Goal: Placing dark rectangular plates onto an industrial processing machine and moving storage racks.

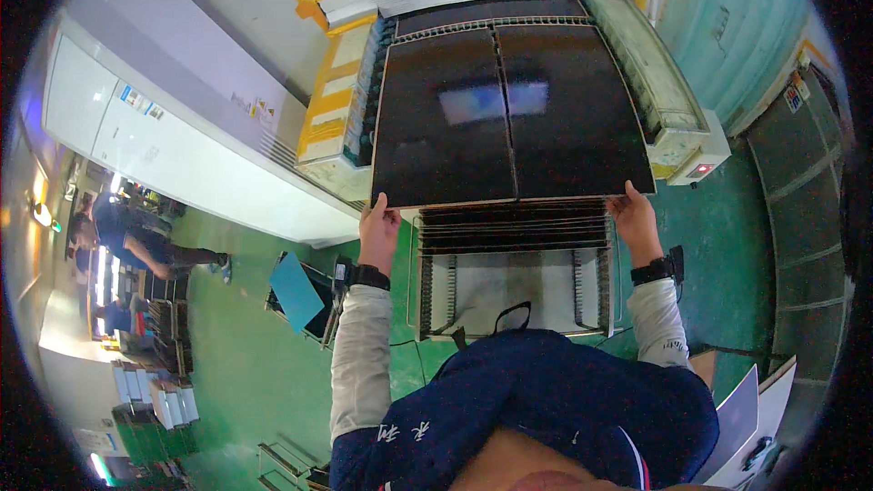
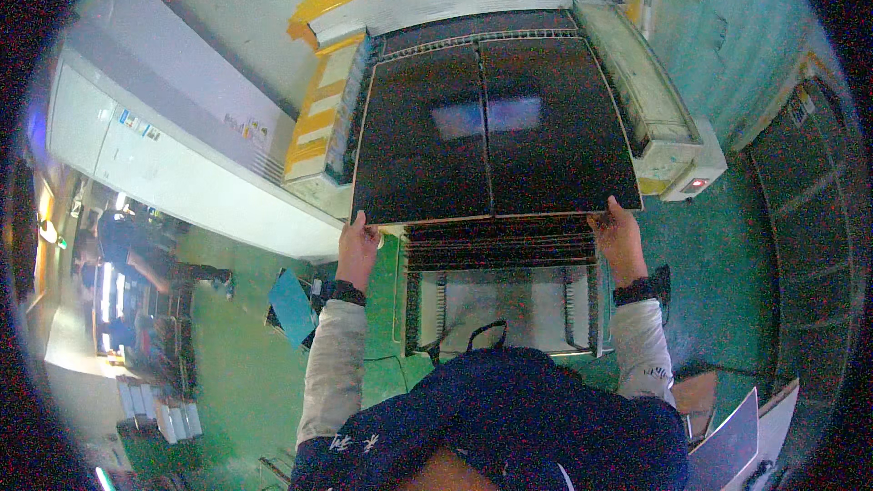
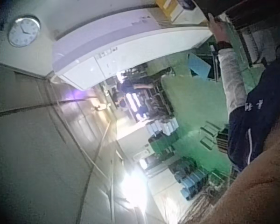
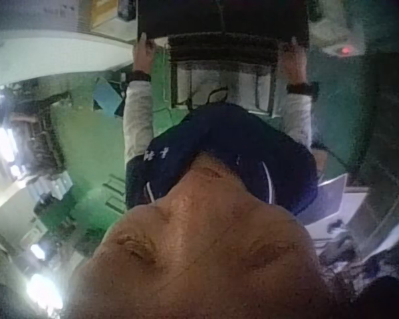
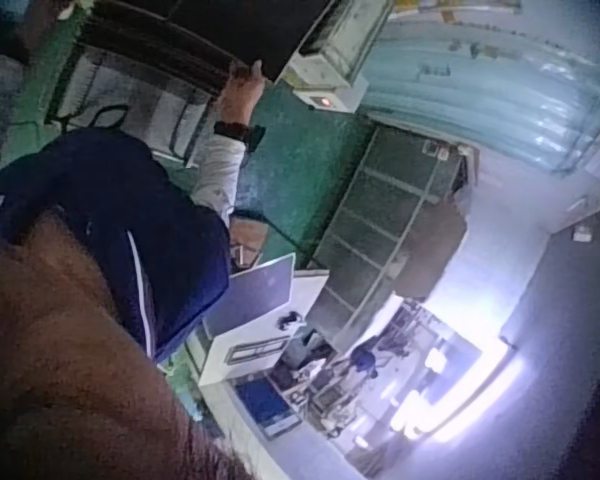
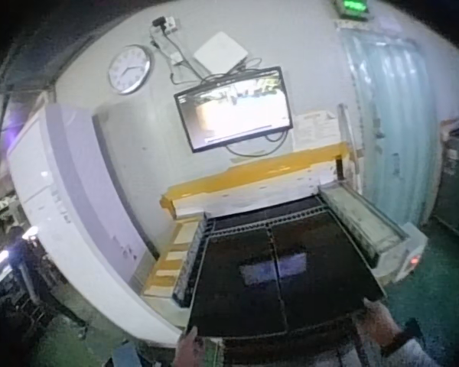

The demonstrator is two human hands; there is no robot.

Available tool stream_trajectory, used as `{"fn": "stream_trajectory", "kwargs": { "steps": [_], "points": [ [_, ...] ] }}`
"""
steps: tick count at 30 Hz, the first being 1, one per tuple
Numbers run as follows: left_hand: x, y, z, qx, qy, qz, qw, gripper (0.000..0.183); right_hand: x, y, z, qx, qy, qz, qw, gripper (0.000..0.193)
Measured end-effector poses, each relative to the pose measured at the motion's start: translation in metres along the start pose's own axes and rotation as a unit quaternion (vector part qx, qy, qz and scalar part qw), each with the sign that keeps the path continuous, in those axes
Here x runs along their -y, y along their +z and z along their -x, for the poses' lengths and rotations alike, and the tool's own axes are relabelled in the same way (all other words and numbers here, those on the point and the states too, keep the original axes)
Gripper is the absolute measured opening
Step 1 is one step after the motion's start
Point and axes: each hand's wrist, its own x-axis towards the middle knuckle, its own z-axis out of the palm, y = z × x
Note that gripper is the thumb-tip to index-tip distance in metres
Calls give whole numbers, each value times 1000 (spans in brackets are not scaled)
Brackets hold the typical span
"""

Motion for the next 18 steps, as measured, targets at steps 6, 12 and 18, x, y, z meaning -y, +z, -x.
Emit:
{"fn": "stream_trajectory", "kwargs": {
  "steps": [6, 12, 18],
  "points": [
    [-8, 20, -10, -14, -10, 8, 1000, 12, 0, 0, -25, -7, 12, -15, 1000, 17],
    [-6, 12, -19, 37, 1, -34, 999, 10, -1, -8, -49, 10, 17, -14, 1000, 19],
    [-5, 0, -20, 8, -20, -11, 1000, 9, 1, 1, -57, -3, -5, -11, 1000, 17]
  ]
}}
